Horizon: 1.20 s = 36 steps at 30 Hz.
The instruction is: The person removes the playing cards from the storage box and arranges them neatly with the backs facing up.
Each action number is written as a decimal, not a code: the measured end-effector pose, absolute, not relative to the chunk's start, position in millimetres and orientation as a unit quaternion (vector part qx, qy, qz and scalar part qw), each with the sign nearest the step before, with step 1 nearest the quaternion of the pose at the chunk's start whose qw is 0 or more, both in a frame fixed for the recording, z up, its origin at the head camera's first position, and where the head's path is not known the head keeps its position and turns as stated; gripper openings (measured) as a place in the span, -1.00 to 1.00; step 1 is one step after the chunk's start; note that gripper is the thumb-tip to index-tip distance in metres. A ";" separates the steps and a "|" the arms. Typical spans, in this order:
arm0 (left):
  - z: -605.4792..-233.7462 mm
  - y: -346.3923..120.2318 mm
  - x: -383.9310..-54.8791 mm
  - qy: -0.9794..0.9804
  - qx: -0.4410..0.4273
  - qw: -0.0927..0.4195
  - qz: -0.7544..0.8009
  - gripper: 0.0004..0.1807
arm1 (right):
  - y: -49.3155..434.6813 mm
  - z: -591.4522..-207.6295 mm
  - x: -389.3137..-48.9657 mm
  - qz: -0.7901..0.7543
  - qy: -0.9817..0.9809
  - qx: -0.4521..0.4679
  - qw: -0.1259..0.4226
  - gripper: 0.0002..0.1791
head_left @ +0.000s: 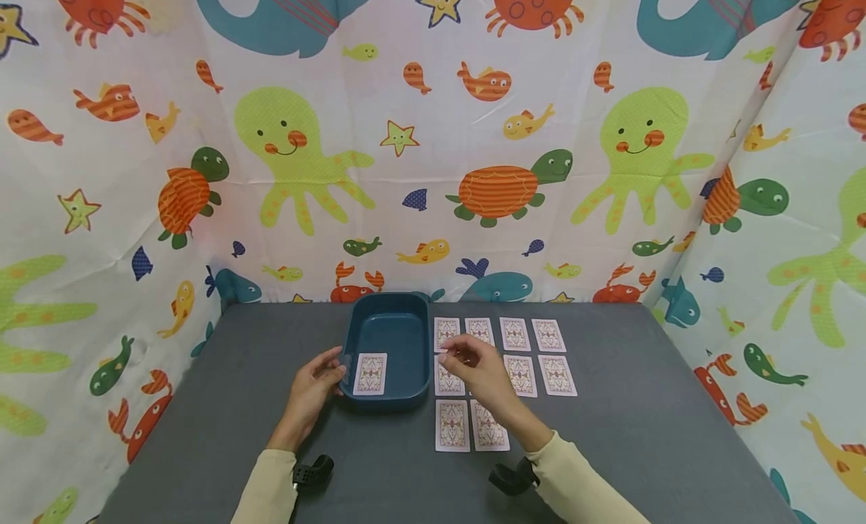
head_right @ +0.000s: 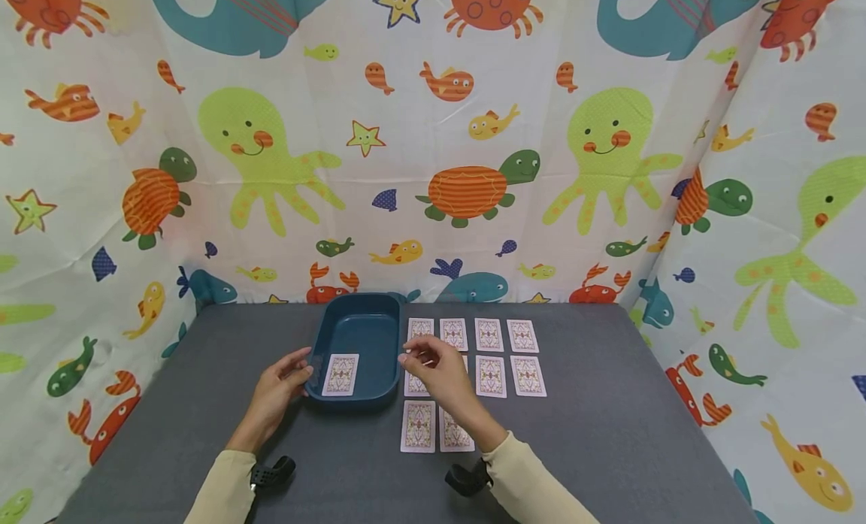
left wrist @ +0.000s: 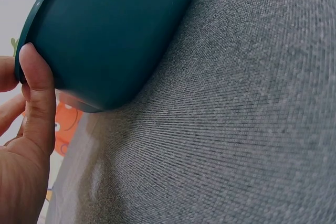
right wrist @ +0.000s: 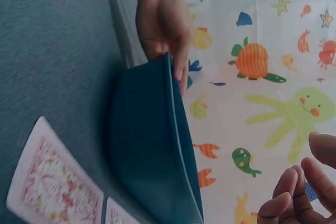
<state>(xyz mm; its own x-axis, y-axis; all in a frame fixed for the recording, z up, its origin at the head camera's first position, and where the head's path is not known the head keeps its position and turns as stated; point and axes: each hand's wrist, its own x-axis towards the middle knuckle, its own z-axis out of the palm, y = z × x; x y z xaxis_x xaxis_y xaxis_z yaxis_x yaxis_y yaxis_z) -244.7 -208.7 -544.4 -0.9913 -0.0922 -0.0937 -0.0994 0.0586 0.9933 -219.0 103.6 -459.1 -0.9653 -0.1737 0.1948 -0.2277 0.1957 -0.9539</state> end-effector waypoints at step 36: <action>-547.4 -207.0 -246.1 0.735 -0.077 -0.003 0.674 -0.53 | 20.2 -466.3 -259.2 0.565 -0.807 0.171 -0.009 -0.67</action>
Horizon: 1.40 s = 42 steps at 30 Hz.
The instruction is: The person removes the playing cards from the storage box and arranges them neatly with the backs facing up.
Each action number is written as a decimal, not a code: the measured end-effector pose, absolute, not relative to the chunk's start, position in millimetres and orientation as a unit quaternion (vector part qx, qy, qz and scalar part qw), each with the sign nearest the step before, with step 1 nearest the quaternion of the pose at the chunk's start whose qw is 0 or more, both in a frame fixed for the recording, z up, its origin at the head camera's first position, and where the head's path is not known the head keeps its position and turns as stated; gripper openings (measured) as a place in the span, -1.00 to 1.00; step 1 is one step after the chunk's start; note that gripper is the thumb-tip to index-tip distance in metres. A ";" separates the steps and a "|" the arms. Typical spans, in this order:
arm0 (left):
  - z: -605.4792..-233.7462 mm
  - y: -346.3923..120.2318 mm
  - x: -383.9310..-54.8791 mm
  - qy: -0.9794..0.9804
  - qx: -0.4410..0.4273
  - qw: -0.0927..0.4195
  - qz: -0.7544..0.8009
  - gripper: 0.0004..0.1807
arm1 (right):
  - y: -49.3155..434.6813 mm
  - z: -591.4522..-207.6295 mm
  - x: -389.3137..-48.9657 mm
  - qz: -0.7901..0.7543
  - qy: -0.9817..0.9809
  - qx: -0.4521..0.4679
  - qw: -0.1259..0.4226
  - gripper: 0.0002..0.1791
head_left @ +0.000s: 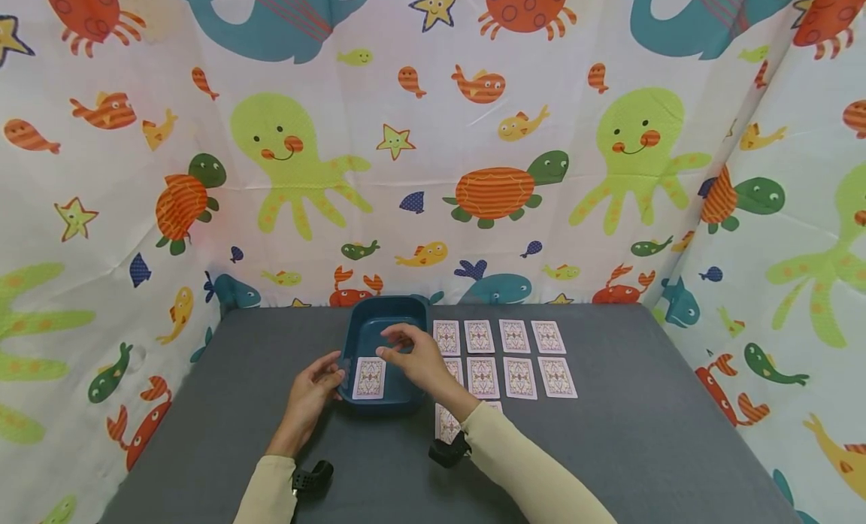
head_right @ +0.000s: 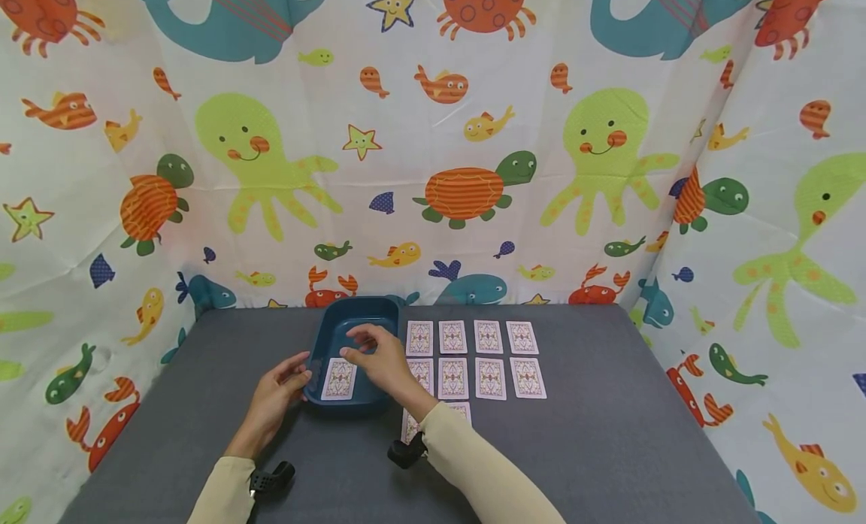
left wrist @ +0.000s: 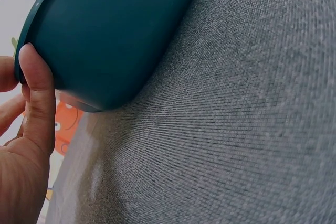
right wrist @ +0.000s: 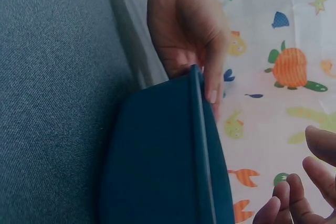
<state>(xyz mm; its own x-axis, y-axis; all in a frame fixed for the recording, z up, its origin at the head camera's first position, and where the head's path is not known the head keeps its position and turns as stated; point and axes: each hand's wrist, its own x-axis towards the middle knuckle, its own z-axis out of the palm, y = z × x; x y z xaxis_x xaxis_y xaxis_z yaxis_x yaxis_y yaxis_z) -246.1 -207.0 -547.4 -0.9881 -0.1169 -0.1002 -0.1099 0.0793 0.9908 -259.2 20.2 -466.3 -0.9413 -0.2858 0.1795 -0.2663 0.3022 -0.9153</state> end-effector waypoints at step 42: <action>-548.2 -208.9 -245.4 -0.730 0.069 -0.002 -0.680 -0.53 | -21.6 -512.2 -300.2 -0.458 0.877 -0.063 0.128 -0.41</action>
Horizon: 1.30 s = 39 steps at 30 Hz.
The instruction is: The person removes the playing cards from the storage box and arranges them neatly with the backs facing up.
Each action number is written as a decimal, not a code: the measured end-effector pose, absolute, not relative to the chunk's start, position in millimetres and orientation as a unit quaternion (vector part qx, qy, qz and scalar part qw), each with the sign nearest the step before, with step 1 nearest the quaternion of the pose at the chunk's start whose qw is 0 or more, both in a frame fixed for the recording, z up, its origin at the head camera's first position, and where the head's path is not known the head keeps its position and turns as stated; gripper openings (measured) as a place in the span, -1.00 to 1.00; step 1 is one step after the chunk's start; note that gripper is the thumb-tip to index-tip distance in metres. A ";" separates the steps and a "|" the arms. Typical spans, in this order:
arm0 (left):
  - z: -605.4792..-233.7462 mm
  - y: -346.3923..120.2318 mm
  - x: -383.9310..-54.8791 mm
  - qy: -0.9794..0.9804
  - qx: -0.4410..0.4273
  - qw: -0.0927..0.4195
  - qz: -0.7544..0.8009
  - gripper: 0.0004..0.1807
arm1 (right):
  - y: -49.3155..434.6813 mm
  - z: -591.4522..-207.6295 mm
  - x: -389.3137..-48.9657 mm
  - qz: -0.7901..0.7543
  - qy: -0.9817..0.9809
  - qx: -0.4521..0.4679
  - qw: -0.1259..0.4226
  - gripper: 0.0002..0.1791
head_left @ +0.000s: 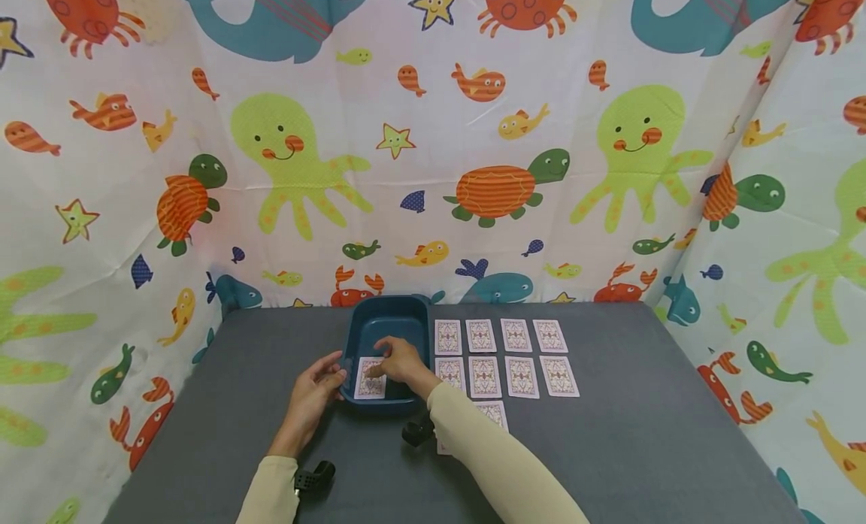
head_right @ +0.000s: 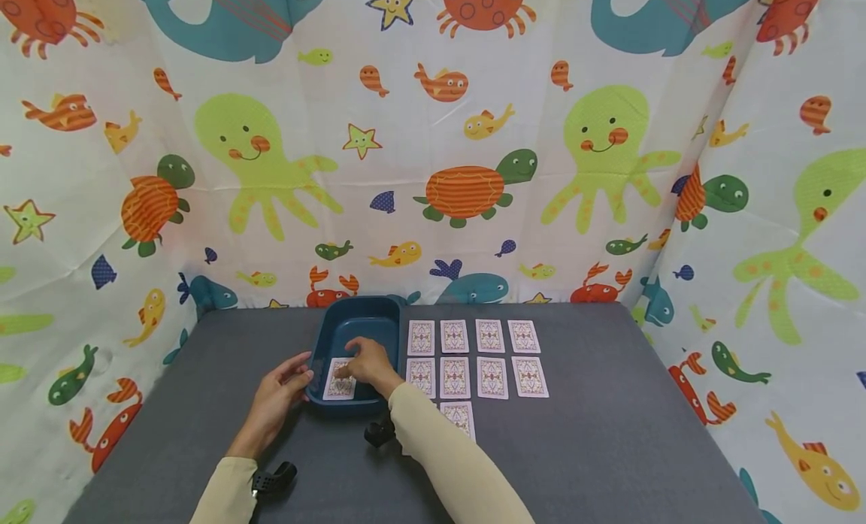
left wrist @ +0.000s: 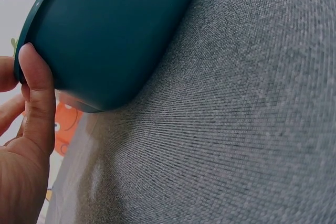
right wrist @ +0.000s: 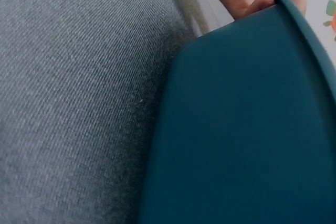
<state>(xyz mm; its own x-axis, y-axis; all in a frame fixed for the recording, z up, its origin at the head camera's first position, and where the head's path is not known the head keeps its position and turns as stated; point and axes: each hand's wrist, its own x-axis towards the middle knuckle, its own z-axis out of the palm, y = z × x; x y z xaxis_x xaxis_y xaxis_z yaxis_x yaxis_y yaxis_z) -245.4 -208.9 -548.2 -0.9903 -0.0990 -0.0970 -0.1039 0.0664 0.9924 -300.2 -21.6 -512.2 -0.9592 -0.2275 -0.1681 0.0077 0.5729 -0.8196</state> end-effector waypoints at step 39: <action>-548.4 -208.5 -245.1 0.730 -0.058 -0.005 0.681 -0.52 | -25.6 -527.3 -306.9 -0.326 0.939 -0.084 0.069 -0.51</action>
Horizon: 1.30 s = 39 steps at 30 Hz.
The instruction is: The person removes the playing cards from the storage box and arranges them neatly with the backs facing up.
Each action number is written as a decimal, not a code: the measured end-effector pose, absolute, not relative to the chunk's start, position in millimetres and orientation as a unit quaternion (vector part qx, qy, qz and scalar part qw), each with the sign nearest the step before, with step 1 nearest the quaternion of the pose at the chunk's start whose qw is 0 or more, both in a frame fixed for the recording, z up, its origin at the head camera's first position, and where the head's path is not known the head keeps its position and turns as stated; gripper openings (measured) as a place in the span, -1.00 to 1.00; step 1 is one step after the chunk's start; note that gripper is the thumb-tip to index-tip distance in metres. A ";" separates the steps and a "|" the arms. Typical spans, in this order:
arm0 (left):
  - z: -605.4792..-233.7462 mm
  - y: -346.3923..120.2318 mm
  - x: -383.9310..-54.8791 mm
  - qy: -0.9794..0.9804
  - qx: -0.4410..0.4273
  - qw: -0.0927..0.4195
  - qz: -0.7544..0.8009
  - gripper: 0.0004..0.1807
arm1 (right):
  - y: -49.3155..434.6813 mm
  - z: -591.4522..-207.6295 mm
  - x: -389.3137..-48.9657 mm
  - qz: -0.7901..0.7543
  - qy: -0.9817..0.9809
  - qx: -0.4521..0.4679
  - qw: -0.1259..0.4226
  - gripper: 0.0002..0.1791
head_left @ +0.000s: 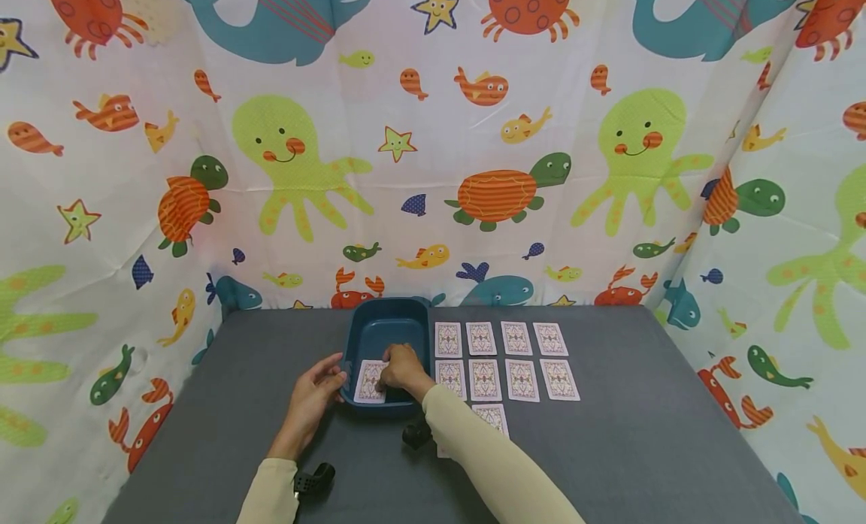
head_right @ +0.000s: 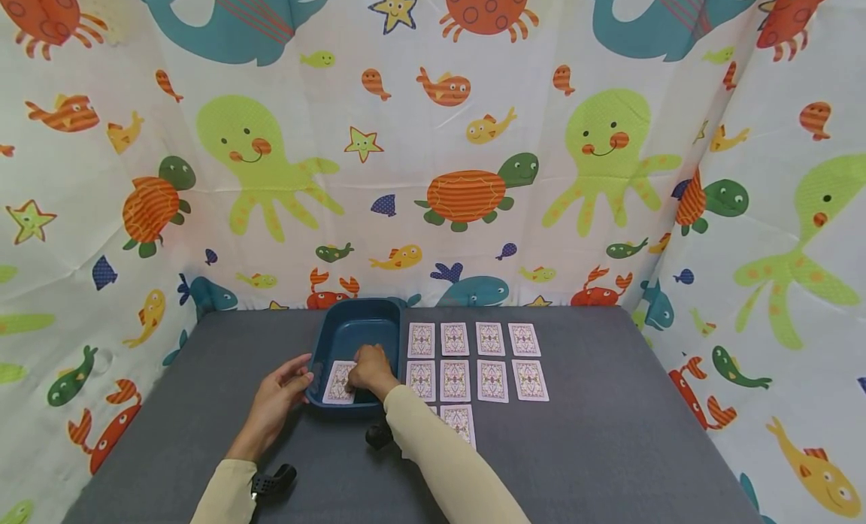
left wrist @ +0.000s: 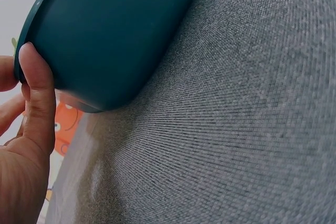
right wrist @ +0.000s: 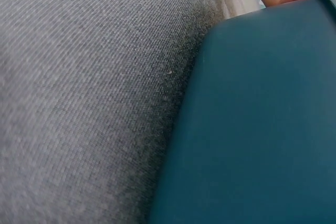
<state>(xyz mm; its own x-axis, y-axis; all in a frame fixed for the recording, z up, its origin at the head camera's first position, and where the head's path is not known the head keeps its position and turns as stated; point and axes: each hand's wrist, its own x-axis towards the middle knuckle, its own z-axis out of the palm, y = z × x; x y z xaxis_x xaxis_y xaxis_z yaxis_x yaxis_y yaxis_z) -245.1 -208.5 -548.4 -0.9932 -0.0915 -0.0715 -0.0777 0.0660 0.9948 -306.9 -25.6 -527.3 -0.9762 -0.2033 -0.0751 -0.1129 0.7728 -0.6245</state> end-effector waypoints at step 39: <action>-546.0 -207.6 -243.6 -0.733 0.069 -0.004 -0.677 -0.52 | -21.7 -512.7 -301.8 -0.535 0.843 -0.052 -0.009 -0.82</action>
